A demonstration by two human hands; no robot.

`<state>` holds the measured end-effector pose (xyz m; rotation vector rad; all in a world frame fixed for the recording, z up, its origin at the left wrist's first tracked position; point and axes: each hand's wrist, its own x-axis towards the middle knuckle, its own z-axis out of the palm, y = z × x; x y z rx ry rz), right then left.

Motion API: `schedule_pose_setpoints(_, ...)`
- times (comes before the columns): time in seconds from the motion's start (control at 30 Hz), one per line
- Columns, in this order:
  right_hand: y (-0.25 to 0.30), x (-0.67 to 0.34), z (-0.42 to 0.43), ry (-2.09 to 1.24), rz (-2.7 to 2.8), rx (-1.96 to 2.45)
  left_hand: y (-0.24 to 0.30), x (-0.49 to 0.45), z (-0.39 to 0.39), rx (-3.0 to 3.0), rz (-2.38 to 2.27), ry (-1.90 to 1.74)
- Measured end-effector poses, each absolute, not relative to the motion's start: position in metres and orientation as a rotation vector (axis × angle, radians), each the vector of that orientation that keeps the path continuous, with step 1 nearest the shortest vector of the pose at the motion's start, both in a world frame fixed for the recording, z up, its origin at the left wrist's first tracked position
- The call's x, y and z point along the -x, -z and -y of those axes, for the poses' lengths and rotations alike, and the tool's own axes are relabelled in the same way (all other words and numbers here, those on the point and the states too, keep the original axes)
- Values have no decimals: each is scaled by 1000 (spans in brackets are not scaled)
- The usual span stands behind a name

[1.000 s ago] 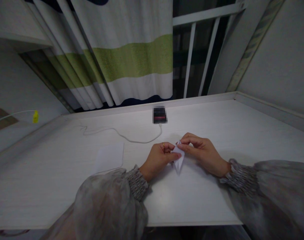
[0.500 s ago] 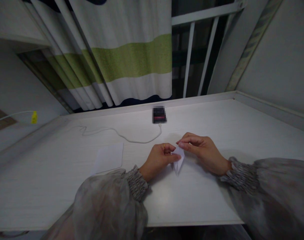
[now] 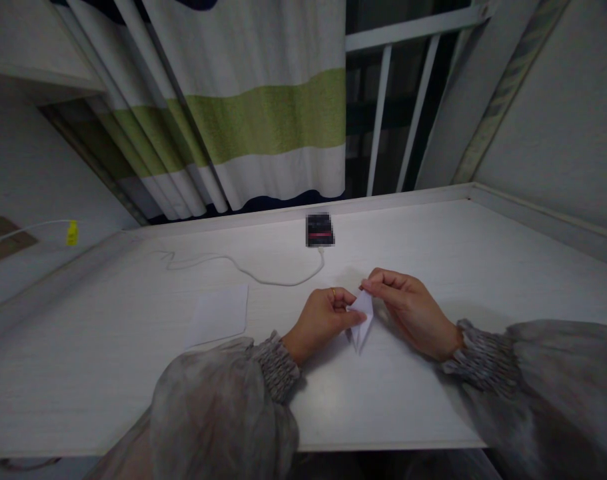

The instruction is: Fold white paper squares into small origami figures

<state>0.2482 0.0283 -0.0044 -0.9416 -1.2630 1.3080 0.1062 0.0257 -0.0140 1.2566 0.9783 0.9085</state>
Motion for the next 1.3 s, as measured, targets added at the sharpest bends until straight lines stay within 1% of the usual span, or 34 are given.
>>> schedule_pose_setpoints(0.23,4,-245,-29,-1199,1270,987,16,-106,-26,-1233,-980,-914)
schedule_pose_setpoints(0.43,6,-251,-37,-1018,1201,967,19,-105,-24,-1167,-955,-986)
schedule_pose_setpoints(0.63,9,-251,-32,-1236,1412,920,16,-101,-26,-1126,-902,-1163)
schedule_pose_setpoints(0.77,11,-248,-31,-1363,1367,869,17,-101,-28,-1125,-872,-1219)
schedule_pose_setpoints(0.87,9,-248,-32,-1387,1284,884,16,-101,-28,-1119,-874,-1212)
schedule_pose_setpoints(1.03,3,-248,-29,-1387,1322,999,15,-102,-26,-1126,-891,-1185)
schedule_pose_setpoints(1.3,6,-249,-31,-1366,1287,1002,14,-102,-26,-1154,-921,-1179)
